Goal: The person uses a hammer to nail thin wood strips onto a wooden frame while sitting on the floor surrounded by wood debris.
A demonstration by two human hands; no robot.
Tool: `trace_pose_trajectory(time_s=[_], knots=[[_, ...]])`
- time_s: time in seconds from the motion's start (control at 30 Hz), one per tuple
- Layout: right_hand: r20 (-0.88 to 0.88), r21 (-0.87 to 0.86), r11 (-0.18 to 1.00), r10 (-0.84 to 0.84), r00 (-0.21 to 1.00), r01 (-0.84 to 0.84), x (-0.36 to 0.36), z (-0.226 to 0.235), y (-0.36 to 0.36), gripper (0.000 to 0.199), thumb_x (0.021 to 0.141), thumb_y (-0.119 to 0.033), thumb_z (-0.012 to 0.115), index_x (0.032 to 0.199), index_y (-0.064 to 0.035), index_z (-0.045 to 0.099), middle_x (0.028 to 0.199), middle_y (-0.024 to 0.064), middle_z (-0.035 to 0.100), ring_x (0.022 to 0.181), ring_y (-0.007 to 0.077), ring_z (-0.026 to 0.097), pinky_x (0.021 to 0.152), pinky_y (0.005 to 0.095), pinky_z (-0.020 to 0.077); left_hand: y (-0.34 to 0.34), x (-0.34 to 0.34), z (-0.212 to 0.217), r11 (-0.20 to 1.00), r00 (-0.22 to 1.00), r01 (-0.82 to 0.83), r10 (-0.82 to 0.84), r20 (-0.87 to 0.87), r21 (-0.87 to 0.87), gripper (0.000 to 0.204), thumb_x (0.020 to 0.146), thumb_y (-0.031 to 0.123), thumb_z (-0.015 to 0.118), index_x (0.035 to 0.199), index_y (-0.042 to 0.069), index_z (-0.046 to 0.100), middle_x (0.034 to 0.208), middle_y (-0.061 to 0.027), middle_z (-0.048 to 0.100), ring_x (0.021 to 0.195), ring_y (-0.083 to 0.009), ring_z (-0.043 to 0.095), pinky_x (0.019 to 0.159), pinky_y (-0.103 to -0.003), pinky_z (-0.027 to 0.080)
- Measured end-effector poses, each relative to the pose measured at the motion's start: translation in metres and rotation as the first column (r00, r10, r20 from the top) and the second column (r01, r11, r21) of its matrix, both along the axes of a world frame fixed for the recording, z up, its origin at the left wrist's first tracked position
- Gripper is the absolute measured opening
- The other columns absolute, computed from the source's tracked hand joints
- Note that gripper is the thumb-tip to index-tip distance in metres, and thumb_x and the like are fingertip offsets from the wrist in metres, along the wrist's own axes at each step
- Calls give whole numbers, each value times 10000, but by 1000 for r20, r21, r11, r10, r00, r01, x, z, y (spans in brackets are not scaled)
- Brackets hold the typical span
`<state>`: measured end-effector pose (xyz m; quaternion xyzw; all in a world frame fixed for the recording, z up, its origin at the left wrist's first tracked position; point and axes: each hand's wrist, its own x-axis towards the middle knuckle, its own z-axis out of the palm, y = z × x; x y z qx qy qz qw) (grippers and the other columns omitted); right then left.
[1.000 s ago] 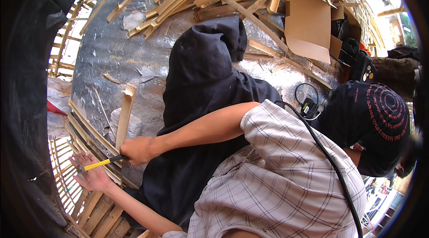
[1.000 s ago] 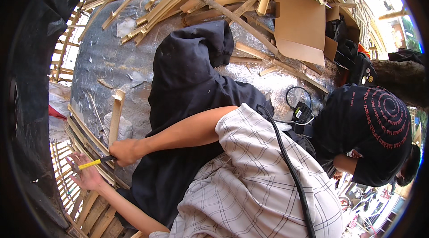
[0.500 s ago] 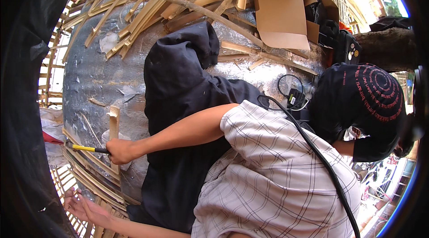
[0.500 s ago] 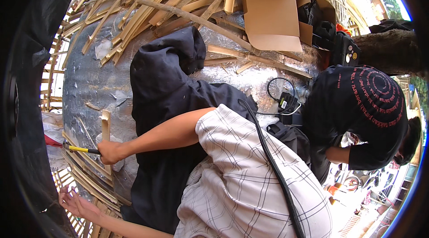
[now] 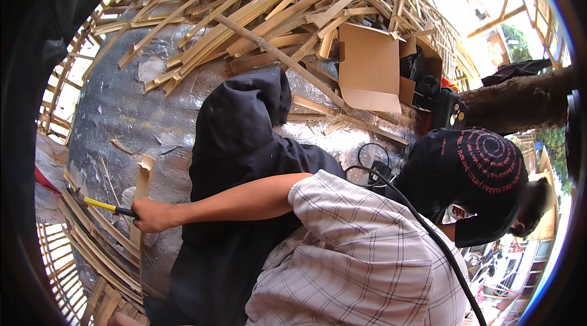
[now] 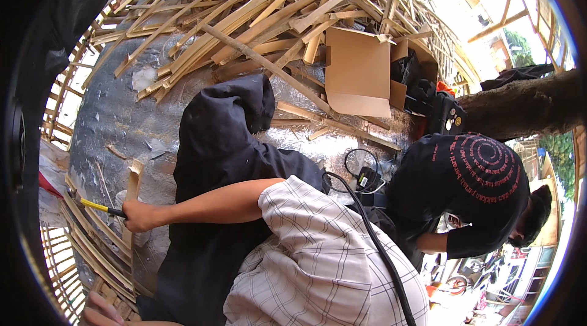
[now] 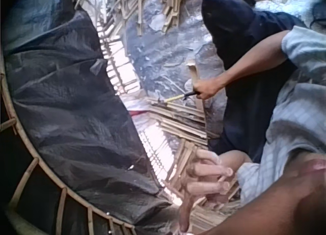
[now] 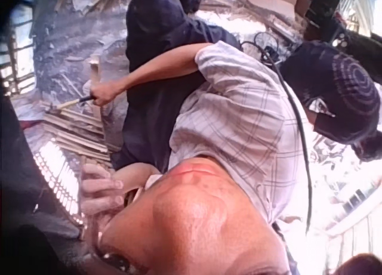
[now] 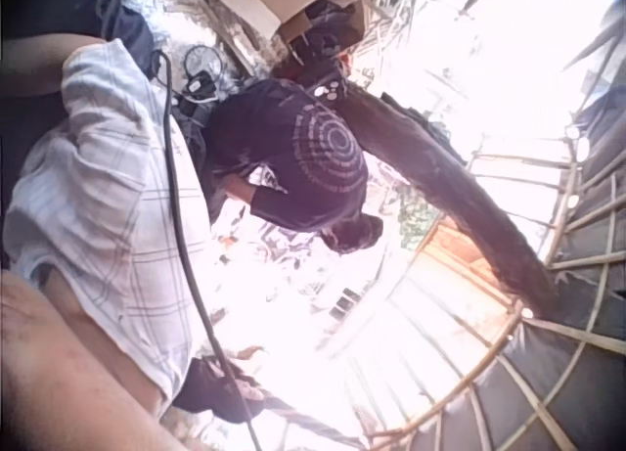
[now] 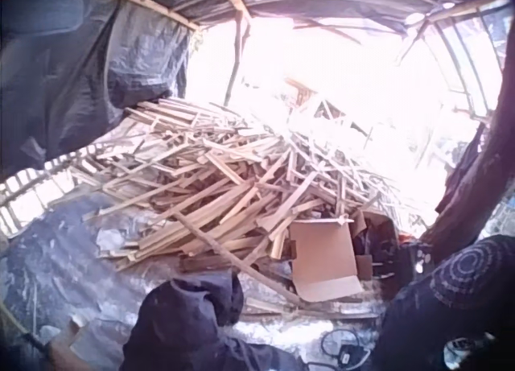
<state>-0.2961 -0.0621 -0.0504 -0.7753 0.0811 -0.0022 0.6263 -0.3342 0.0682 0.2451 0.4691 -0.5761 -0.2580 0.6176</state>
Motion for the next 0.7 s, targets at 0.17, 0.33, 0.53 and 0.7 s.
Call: trace_pose_trajectory(time_s=[0.17, 0.33, 0.53, 0.7], knots=[[-47, -16, 999, 41, 998, -42, -6, -3, -7, 253, 823, -142, 634, 820, 111, 652, 778, 314, 654, 776, 454, 686, 699, 493, 545, -41, 29, -8, 831, 854, 517, -517, 61, -203, 142, 866, 227, 685, 802, 100, 689, 737, 10, 650, 584, -131, 603, 573, -356, 486], [-100, -43, 998, 46, 994, -51, -11, 3, -7, 300, 863, -187, 638, 859, 112, 656, 793, 310, 653, 785, 452, 678, 710, 498, 532, -14, 23, -13, 902, 922, 358, -383, -64, -243, 224, 825, 242, 657, 635, 124, 677, 577, 7, 594, 519, -83, 570, 592, -308, 508], [-111, -51, 993, 99, 989, -105, -12, 4, -7, 309, 882, -195, 627, 877, 113, 654, 802, 313, 654, 794, 441, 678, 709, 492, 522, -22, 32, -15, 796, 839, 498, -543, -42, -345, 132, 762, 171, 628, 649, 133, 683, 553, 6, 544, 451, -77, 470, 557, -286, 480], [-93, -55, 993, 95, 991, -100, -9, -11, -1, 316, 884, -206, 630, 871, 108, 654, 795, 313, 651, 778, 439, 675, 702, 487, 518, -27, 22, -19, 824, 882, 392, -463, -86, -409, 117, 743, 75, 601, 673, 120, 683, 543, 2, 529, 438, -78, 432, 518, -263, 452]])
